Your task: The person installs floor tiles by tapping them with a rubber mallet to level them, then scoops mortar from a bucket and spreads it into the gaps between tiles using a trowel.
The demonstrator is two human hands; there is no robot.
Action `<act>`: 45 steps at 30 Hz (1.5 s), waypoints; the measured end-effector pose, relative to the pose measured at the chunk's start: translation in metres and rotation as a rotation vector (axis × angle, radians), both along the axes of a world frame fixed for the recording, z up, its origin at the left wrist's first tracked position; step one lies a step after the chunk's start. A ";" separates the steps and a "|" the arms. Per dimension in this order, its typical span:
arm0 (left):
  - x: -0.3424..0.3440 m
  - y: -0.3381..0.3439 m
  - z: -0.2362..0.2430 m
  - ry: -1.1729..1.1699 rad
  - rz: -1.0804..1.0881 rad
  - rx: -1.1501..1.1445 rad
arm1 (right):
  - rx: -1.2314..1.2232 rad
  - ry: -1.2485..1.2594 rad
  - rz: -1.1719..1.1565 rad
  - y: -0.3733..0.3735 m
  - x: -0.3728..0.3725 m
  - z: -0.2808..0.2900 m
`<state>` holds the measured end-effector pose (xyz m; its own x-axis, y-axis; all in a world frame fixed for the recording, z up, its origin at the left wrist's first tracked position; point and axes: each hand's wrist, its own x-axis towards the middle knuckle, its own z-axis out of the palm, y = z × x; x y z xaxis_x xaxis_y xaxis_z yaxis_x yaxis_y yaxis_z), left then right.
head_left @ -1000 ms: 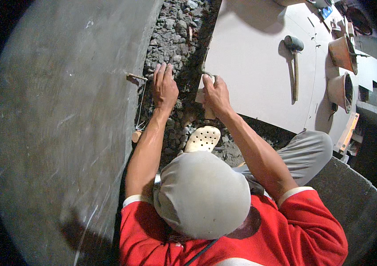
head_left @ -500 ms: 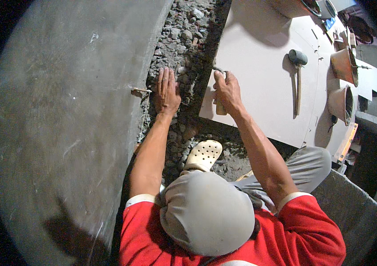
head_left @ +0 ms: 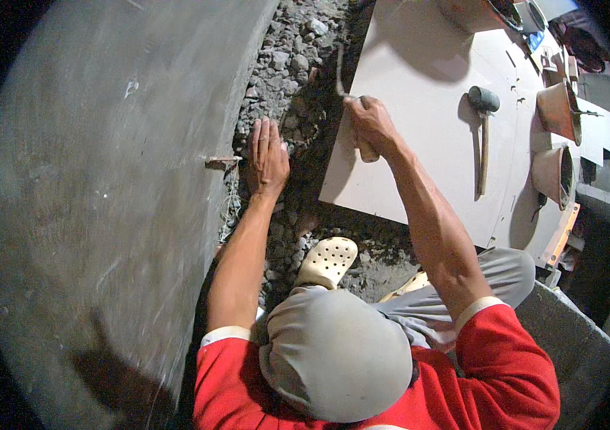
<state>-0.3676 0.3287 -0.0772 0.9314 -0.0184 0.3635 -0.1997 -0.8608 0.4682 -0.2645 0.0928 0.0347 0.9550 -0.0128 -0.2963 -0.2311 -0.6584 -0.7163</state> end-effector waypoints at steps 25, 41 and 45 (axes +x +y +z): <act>-0.004 -0.001 0.033 0.149 0.014 -0.014 | 0.128 -0.055 -0.111 -0.043 0.116 -0.028; -0.004 0.000 0.028 0.150 0.015 0.000 | 0.093 0.028 0.097 -0.036 0.138 0.009; -0.004 0.001 0.029 0.150 0.017 -0.011 | 0.228 0.138 0.011 -0.022 0.135 0.036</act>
<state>-0.3720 0.3297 -0.0483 0.9755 0.0009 0.2200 -0.1123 -0.8580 0.5012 -0.1294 0.0710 0.0708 0.9050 0.0795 -0.4179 -0.3305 -0.4870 -0.8085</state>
